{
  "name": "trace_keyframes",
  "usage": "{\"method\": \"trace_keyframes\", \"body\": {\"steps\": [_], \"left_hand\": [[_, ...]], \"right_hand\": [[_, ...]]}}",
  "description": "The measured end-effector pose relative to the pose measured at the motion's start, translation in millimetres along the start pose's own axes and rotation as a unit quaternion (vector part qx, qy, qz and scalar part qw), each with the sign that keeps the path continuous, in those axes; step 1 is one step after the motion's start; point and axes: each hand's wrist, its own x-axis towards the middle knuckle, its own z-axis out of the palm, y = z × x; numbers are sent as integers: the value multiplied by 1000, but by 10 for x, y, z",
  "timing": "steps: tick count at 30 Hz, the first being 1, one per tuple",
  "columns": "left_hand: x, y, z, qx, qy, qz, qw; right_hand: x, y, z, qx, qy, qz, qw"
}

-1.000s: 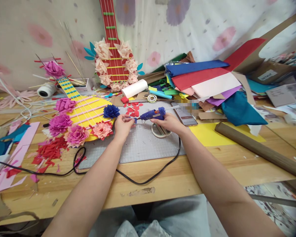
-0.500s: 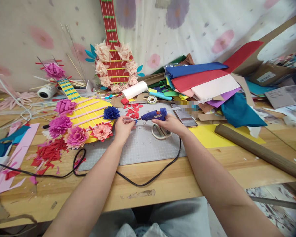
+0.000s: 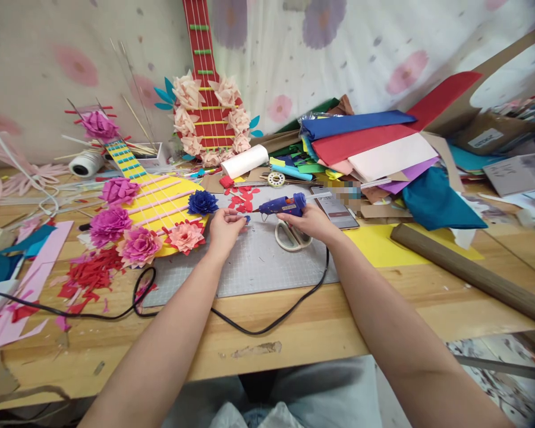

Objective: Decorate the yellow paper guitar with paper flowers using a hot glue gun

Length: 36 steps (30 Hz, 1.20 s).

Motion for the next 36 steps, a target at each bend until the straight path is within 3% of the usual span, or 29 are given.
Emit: {"method": "trace_keyframes", "body": {"steps": [5,8,13,17,24,31,36], "left_hand": [[0,5,11,-10,10,-1,1000],[3,-4,15,-20,14,9,1000],[1,-40,6,-31,16,42,999],[-26,-45,2,-27,16,84,996],[-93,1,-19,-21,31,145,989],[-109,13,-21,-30,42,176,983],[-77,-13,2,-33,38,154,987]], "right_hand": [[34,-7,-81,99,65,73,990],[6,-51,-149,153,65,67,984],[-145,-129,-170,-1,139,88,986],[-314,-144,-31,-33,158,78,984],[-476,-139,209,-212,172,53,960],[-389,-128,299,-256,144,71,953],[-66,-50,213,-262,151,10,953]]}}
